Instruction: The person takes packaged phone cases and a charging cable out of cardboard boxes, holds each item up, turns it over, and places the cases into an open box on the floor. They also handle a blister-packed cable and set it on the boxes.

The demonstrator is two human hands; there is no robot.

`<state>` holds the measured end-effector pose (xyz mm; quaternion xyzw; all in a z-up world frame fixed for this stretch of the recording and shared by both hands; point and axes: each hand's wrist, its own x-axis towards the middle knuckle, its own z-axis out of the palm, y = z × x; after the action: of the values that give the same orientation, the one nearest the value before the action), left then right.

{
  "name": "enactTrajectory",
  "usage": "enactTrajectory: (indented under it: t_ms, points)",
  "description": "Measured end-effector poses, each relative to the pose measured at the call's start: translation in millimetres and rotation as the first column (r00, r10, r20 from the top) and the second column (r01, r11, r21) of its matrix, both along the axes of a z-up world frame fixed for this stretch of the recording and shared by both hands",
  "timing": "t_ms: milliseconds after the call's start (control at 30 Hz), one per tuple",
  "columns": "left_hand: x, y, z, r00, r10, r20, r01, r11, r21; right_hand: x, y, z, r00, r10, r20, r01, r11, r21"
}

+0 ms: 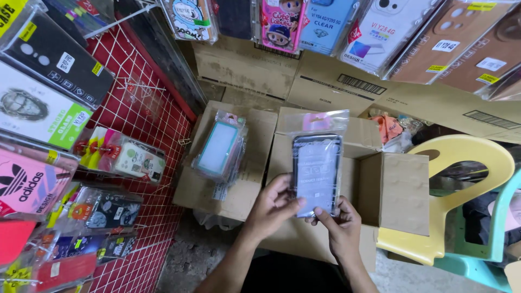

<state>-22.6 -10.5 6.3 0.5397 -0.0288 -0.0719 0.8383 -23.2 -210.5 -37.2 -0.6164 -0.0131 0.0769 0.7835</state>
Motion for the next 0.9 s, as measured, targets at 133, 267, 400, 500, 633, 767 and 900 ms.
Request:
enactTrajectory:
  t_ms: [133, 267, 400, 500, 633, 767, 900]
  points:
    - [-7.9, -14.0, 8.8, 0.997, 0.047, 0.06, -0.052, 0.995, 0.081, 0.9, 4.5, 0.8, 0.997, -0.08, -0.004, 0.08, 0.997, -0.015]
    - [-9.5, -23.0, -3.2, 0.986, 0.165, 0.029, -0.168, 0.969, 0.182, 1.1, 17.3, 21.1, 0.998, -0.059, -0.029, 0.058, 0.998, -0.039]
    - [-2.1, -19.1, -40.7, 0.966, 0.25, 0.069, -0.257, 0.959, 0.119, -4.7, 4.3, -2.7, 0.999, 0.04, 0.036, -0.036, 0.995, -0.09]
    - [6.4, -8.2, -59.2, 0.937, 0.35, -0.015, -0.35, 0.934, -0.071, -7.8, 3.1, 1.5, 0.968, 0.196, 0.154, -0.201, 0.979, 0.02]
    - [12.1, 12.4, -43.2, 0.989, 0.016, -0.145, -0.105, 0.768, -0.632, -5.8, 1.3, 3.1, 0.955, 0.26, 0.141, -0.275, 0.957, 0.094]
    - [12.5, 25.3, -31.5, 0.933, -0.36, 0.014, 0.139, 0.324, -0.936, -3.5, -4.3, -5.4, 0.978, 0.199, 0.057, -0.201, 0.979, 0.02]
    - [9.8, 28.4, -14.3, 0.908, -0.402, 0.118, 0.217, 0.211, -0.953, -1.7, -6.7, -8.2, 0.984, 0.173, 0.032, -0.172, 0.985, -0.013]
